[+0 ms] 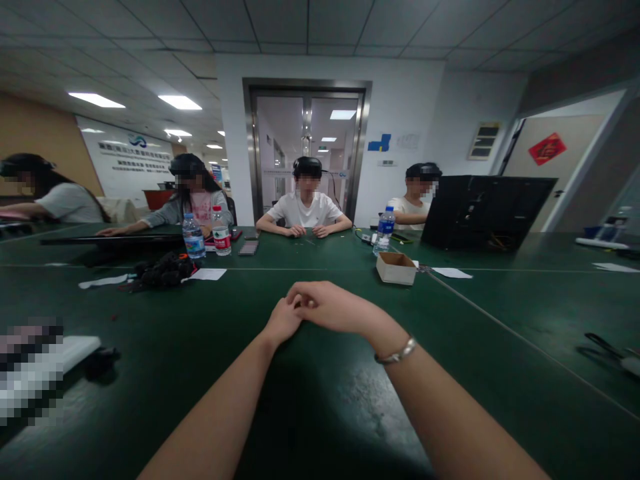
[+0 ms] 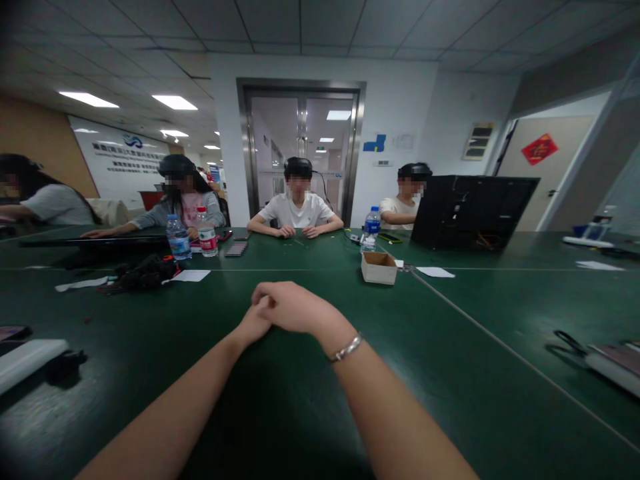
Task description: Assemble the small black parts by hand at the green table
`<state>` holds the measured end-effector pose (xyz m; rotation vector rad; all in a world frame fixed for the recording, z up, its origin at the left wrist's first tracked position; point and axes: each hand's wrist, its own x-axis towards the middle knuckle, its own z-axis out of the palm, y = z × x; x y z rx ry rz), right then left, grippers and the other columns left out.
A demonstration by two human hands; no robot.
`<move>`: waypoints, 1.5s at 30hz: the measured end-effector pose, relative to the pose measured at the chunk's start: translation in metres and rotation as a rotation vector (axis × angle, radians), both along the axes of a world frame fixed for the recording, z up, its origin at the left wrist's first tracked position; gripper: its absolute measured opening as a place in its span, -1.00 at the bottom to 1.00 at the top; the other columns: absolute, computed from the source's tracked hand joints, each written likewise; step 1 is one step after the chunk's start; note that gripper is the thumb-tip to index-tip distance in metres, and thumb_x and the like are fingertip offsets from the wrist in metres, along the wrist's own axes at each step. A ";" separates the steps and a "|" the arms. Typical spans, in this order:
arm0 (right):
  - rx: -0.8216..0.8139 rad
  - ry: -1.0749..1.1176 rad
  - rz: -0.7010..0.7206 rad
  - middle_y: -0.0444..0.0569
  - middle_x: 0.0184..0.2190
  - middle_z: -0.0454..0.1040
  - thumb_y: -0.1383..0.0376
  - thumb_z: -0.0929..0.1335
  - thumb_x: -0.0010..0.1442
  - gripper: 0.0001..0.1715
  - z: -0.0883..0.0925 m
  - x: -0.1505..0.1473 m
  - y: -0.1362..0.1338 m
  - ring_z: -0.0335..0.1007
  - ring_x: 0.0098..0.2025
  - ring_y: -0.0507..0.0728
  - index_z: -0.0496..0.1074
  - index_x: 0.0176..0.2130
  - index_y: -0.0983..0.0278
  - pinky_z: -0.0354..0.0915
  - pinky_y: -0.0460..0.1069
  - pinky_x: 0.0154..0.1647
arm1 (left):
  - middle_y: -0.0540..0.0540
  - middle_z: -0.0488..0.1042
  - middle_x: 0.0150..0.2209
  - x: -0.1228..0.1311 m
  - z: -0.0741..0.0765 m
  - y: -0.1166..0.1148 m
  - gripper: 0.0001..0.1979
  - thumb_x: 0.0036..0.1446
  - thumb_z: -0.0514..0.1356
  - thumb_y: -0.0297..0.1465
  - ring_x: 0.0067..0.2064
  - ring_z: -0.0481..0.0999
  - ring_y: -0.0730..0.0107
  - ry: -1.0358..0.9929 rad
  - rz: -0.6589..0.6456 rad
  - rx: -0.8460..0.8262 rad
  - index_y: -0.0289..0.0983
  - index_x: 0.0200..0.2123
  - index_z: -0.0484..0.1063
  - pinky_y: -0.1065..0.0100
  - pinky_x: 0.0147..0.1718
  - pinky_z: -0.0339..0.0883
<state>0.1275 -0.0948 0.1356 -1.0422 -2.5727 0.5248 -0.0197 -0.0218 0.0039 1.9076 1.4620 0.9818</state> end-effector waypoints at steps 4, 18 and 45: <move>0.123 -0.177 -0.356 0.08 -0.07 0.33 0.27 0.40 0.04 -0.50 -0.068 0.011 0.045 0.37 -0.18 0.17 0.35 0.00 0.25 0.25 0.02 -0.19 | -0.11 0.46 -0.29 0.000 0.001 -0.001 -0.59 0.15 -0.04 -0.09 -0.21 0.40 0.26 0.166 -0.045 0.087 -0.22 -0.33 0.47 0.28 -0.22 0.24; 0.265 -0.078 -0.292 -0.01 -0.16 0.39 0.32 0.25 0.21 -0.74 -0.116 0.028 0.061 0.34 -0.15 0.09 0.36 -0.08 0.21 0.20 -0.04 -0.15 | -0.12 0.48 -0.22 0.004 0.005 -0.009 -0.66 0.10 0.07 -0.11 -0.14 0.40 0.24 0.143 -0.050 0.090 -0.21 -0.26 0.47 0.25 -0.14 0.24; 0.243 0.017 -0.319 -0.07 -0.12 0.37 0.38 0.30 0.15 -0.70 -0.118 0.030 0.061 0.34 -0.17 0.06 0.25 -0.09 0.16 0.18 -0.06 -0.21 | -0.11 0.43 -0.26 0.004 0.004 -0.005 -0.61 0.21 -0.10 -0.13 -0.17 0.38 0.24 0.161 -0.009 0.108 -0.23 -0.34 0.41 0.21 -0.12 0.22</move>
